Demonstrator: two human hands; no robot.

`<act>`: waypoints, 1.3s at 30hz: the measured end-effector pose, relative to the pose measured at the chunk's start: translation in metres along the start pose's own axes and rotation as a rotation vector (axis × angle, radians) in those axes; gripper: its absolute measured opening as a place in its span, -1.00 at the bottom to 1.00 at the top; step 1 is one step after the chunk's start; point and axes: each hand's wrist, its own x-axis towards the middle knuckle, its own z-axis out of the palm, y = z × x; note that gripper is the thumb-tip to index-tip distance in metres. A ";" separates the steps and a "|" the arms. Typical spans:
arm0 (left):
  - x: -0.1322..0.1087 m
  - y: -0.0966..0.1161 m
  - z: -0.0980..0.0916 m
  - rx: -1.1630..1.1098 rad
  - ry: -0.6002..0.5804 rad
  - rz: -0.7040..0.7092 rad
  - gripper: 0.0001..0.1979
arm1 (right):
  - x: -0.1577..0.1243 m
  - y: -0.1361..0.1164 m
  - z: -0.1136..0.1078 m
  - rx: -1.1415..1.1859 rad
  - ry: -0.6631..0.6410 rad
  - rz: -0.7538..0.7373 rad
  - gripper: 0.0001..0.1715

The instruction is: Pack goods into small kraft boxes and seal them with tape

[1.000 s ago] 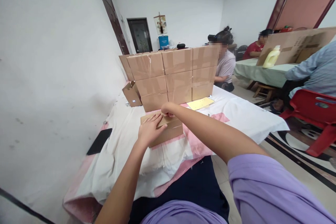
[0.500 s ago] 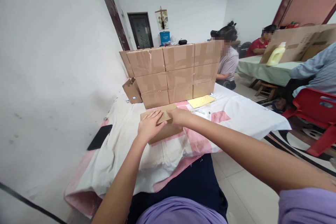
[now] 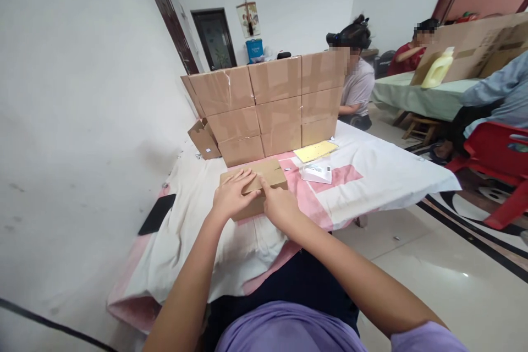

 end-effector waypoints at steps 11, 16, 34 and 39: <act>-0.006 0.009 -0.007 0.038 0.000 0.090 -0.37 | -0.036 -0.005 -0.010 -0.034 0.028 0.008 -0.28; 0.006 0.019 -0.006 0.099 0.014 0.091 -0.35 | -0.036 -0.008 -0.001 -0.042 0.059 0.043 -0.29; -0.002 0.013 0.002 0.042 0.073 0.138 -0.64 | -0.045 -0.001 0.005 0.115 0.137 0.047 -0.27; -0.002 0.011 0.001 0.034 0.058 0.136 -0.56 | -0.045 0.000 0.009 0.184 0.151 0.052 -0.29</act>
